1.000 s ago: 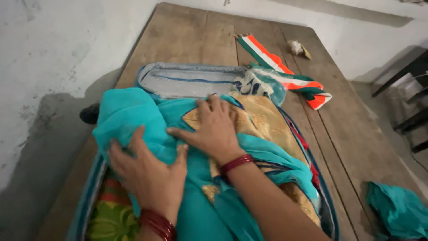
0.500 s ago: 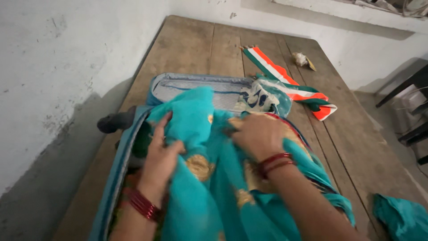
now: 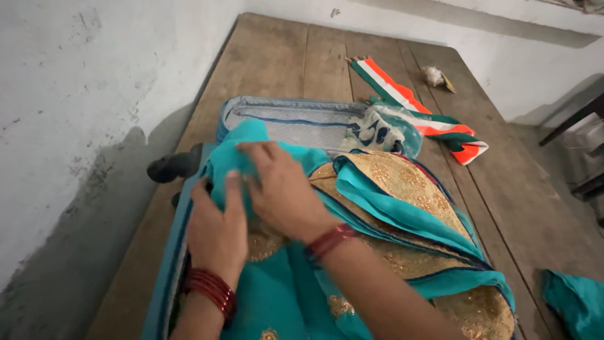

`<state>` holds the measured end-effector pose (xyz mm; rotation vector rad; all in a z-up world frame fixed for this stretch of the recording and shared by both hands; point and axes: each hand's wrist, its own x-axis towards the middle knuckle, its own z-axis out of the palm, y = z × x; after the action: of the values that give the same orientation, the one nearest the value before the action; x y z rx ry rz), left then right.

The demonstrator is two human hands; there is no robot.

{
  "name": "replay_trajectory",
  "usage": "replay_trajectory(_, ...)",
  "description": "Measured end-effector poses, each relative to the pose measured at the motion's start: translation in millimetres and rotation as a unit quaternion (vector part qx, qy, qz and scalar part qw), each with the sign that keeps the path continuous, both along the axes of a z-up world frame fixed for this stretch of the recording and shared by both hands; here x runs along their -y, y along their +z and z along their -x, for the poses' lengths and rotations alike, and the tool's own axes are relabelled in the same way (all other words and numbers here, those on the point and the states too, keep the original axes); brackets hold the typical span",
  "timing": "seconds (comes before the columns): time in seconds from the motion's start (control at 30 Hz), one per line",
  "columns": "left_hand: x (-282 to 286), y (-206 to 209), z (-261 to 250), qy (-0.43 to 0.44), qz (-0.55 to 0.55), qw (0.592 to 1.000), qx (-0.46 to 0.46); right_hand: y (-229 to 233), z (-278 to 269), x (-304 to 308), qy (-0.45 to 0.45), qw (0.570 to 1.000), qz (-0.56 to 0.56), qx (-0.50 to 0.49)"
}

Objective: The person folds several clothing items including green, red, and blue garments and a white shirt, and places them neatly into a suitcase on a wooden table.

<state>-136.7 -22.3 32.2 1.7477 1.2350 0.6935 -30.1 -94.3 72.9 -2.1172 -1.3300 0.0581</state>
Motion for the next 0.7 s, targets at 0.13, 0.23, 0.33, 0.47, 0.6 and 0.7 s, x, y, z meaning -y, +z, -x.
replay_trajectory(0.13,5.6,-11.0,-1.4,-0.028,-0.245,0.967,0.059,-30.6,0.4,-5.0,0.053,0.997,-0.011,0.046)
replay_trajectory(0.23,12.1,-17.4,-4.9,-0.043,-0.102,0.993,-0.036,-37.4,-0.6,-6.2,0.042,0.997,0.006,0.065)
replay_trajectory(0.33,10.7,-22.3,3.0,-0.057,-0.123,0.991,0.011,-36.1,4.3,-8.3,0.016,0.998,0.04,0.051)
replay_trajectory(0.47,4.3,-21.1,5.3,-0.074,0.022,0.997,-0.025,-21.6,14.7,-18.8,0.002,0.992,0.129,0.015)
replay_trajectory(0.6,-4.0,-44.4,-0.6,-0.066,0.032,0.997,-0.02,-18.4,20.1,-39.9,-0.007,0.985,0.169,0.022)
replay_trajectory(0.7,-3.3,-88.1,-4.0,-0.035,-0.038,0.998,0.027,-25.6,20.5,-61.0,-0.004,0.978,0.197,0.066)
